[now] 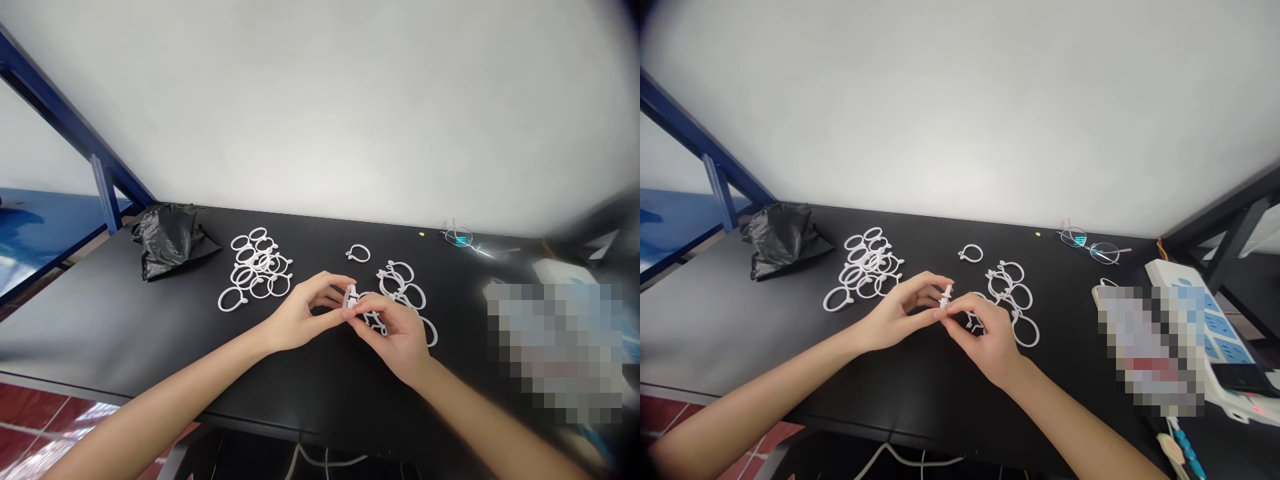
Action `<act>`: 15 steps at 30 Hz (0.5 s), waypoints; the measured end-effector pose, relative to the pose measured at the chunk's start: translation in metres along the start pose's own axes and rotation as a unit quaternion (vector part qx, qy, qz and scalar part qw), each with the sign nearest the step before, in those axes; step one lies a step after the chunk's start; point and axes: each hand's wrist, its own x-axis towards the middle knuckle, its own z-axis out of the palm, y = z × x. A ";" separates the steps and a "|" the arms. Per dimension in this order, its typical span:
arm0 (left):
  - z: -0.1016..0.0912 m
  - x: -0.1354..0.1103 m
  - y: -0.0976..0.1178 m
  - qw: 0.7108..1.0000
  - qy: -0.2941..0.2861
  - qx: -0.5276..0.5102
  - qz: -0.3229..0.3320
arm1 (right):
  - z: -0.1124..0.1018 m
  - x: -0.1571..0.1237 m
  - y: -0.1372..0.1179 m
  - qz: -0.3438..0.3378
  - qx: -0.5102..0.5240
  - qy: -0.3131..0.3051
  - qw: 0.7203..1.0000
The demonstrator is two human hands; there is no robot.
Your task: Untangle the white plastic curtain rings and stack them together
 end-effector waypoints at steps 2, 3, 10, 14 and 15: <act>-0.001 0.000 0.001 1.000 0.003 0.017 0.001 | 0.001 -0.002 -0.001 0.012 0.016 0.015 1.000; -0.001 0.000 0.002 1.000 0.007 0.030 0.001 | 0.001 -0.002 -0.001 0.015 0.022 0.023 0.999; -0.003 -0.001 0.002 0.987 0.020 0.157 0.021 | -0.003 -0.004 0.005 0.039 -0.013 0.037 0.998; -0.005 -0.001 0.001 0.977 0.013 0.207 0.038 | -0.005 -0.003 0.007 0.038 -0.019 0.026 0.999; -0.006 -0.001 0.001 0.976 0.011 0.214 0.039 | -0.005 -0.003 0.008 0.038 -0.018 0.026 0.999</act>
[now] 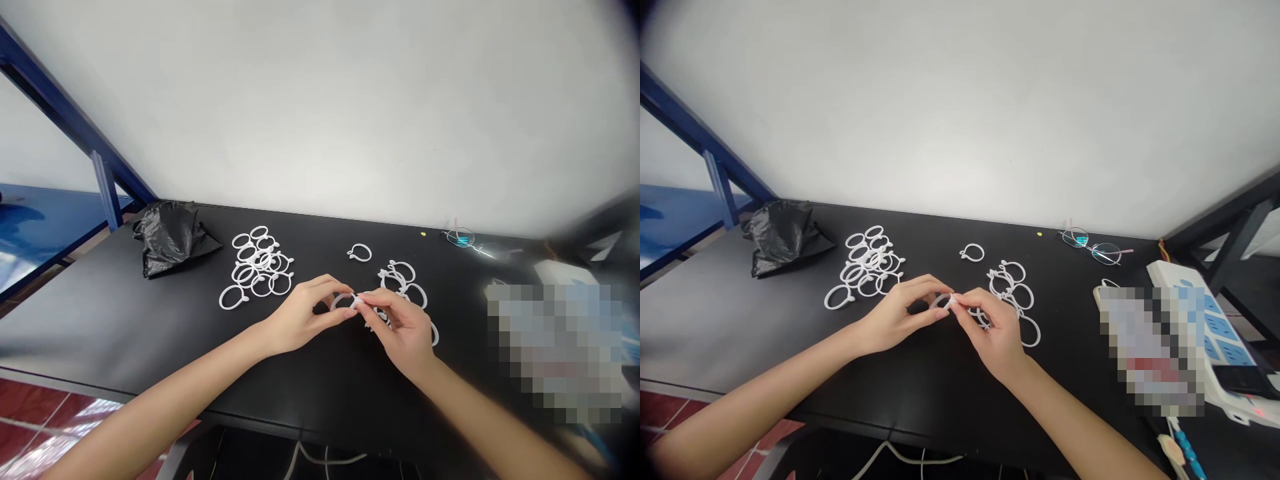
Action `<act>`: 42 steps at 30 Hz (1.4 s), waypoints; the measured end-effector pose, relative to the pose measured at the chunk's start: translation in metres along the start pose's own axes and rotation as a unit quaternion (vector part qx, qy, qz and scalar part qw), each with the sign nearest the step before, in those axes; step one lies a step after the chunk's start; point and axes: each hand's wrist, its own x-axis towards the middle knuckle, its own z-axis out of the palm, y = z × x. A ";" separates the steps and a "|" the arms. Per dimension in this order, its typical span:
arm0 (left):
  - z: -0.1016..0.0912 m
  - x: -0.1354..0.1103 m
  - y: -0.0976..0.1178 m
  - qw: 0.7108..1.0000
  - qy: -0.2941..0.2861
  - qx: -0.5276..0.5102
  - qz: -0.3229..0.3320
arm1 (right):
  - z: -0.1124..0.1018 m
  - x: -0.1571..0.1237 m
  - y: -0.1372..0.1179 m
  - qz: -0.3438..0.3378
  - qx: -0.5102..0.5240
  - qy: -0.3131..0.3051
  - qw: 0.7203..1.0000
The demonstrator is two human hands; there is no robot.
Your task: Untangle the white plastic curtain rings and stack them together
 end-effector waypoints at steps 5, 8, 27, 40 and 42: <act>-0.003 0.001 0.003 0.999 -0.010 0.031 -0.001 | 0.001 0.001 -0.001 0.007 0.013 -0.008 1.000; -0.008 0.002 0.005 0.997 -0.023 0.076 0.006 | 0.001 0.002 -0.002 0.025 0.012 -0.008 1.000; -0.114 -0.014 -0.025 0.922 0.023 0.358 -0.143 | 0.000 0.002 -0.002 0.030 -0.009 0.047 0.998; -0.026 0.075 0.007 0.891 -0.109 0.437 0.065 | -0.003 0.004 -0.001 0.011 -0.007 0.121 0.993; -0.010 0.092 -0.004 0.888 -0.118 0.436 0.084 | -0.004 0.005 -0.001 0.011 -0.009 0.126 0.992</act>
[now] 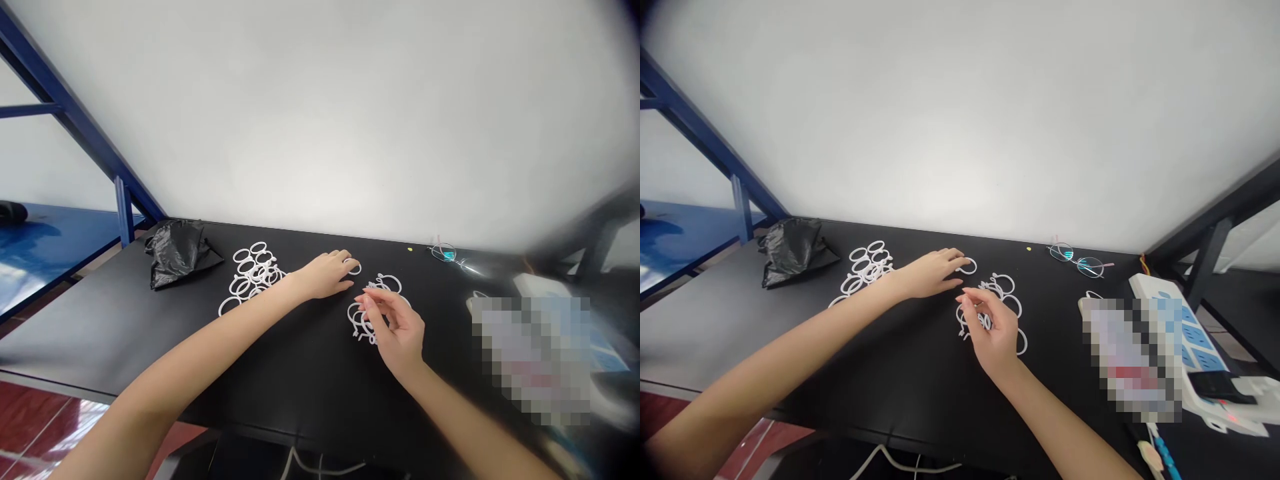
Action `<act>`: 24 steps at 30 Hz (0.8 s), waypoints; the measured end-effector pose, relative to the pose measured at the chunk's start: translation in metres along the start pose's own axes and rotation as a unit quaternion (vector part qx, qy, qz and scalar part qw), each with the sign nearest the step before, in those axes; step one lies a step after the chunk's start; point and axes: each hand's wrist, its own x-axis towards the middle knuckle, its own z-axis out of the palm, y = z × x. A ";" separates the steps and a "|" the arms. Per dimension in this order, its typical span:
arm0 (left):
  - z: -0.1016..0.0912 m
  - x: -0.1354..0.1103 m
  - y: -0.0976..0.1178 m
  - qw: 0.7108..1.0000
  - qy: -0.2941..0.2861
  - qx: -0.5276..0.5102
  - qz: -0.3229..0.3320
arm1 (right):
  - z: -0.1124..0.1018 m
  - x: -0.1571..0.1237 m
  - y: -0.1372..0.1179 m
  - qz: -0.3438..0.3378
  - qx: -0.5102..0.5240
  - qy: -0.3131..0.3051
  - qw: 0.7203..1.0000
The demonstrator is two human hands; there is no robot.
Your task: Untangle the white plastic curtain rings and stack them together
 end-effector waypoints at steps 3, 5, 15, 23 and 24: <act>0.017 0.016 0.000 1.000 0.002 -0.010 -0.008 | -0.001 0.000 0.000 -0.004 0.000 -0.001 1.000; 0.021 0.015 0.001 1.000 0.010 -0.019 -0.014 | -0.001 0.000 0.000 -0.009 0.000 -0.003 1.000; 0.017 -0.053 0.020 0.693 0.118 -0.684 -0.194 | 0.000 0.002 -0.005 -0.086 -0.032 -0.044 0.995; 0.028 -0.063 0.036 0.592 0.094 -0.772 -0.211 | 0.004 0.003 -0.010 -0.211 -0.074 -0.119 0.967; 0.027 -0.063 0.037 0.596 0.092 -0.770 -0.210 | 0.004 0.003 -0.010 -0.216 -0.078 -0.118 0.966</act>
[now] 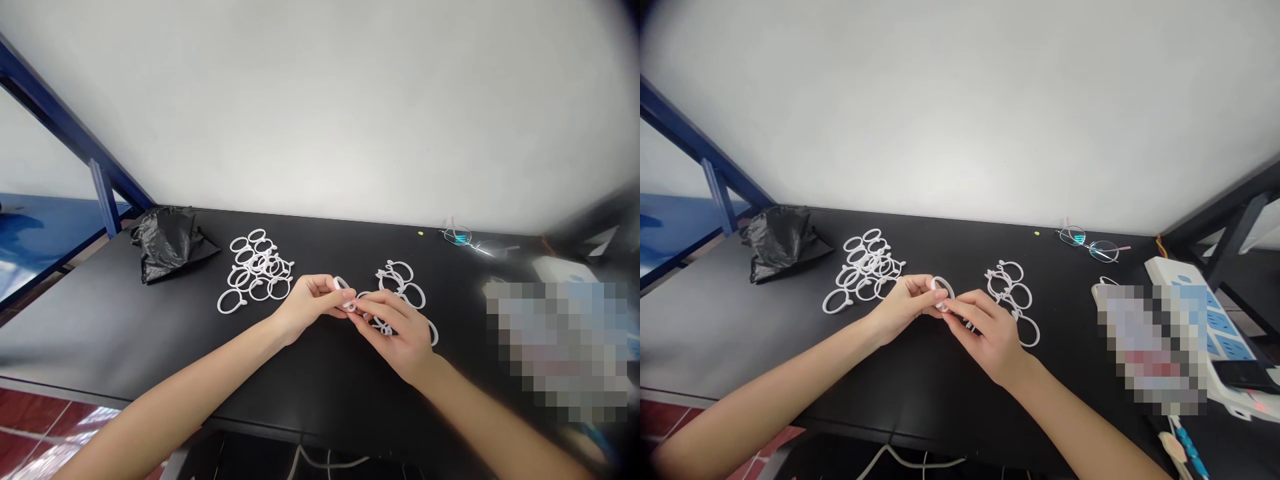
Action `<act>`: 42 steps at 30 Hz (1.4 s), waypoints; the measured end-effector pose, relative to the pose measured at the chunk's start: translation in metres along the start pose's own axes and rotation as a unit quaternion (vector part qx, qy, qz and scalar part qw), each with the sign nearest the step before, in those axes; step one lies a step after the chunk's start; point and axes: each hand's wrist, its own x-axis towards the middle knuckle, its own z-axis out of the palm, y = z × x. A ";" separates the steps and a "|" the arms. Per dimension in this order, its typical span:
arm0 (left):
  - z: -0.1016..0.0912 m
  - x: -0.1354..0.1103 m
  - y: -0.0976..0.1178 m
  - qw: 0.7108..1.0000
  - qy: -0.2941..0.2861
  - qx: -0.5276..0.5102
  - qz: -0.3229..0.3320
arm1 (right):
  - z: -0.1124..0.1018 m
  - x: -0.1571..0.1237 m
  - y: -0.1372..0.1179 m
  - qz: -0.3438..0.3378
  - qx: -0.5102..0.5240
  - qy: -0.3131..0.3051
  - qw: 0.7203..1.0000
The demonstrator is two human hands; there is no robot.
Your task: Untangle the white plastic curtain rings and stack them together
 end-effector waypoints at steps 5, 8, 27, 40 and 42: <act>0.005 -0.003 0.001 0.999 -0.020 0.030 0.003 | 0.001 -0.002 0.001 -0.012 -0.007 -0.016 1.000; 0.007 -0.004 0.000 0.999 -0.028 0.029 0.003 | 0.000 -0.002 0.003 -0.018 -0.016 -0.039 0.999; 0.002 -0.015 -0.004 0.808 -0.036 0.489 0.325 | -0.001 -0.006 -0.005 0.031 0.050 0.005 0.998; -0.004 -0.011 -0.002 0.799 -0.138 0.543 0.221 | 0.006 -0.014 -0.005 0.137 0.148 0.010 0.979; -0.005 -0.011 -0.002 0.791 -0.140 0.547 0.236 | 0.006 -0.013 -0.005 0.141 0.152 0.001 0.978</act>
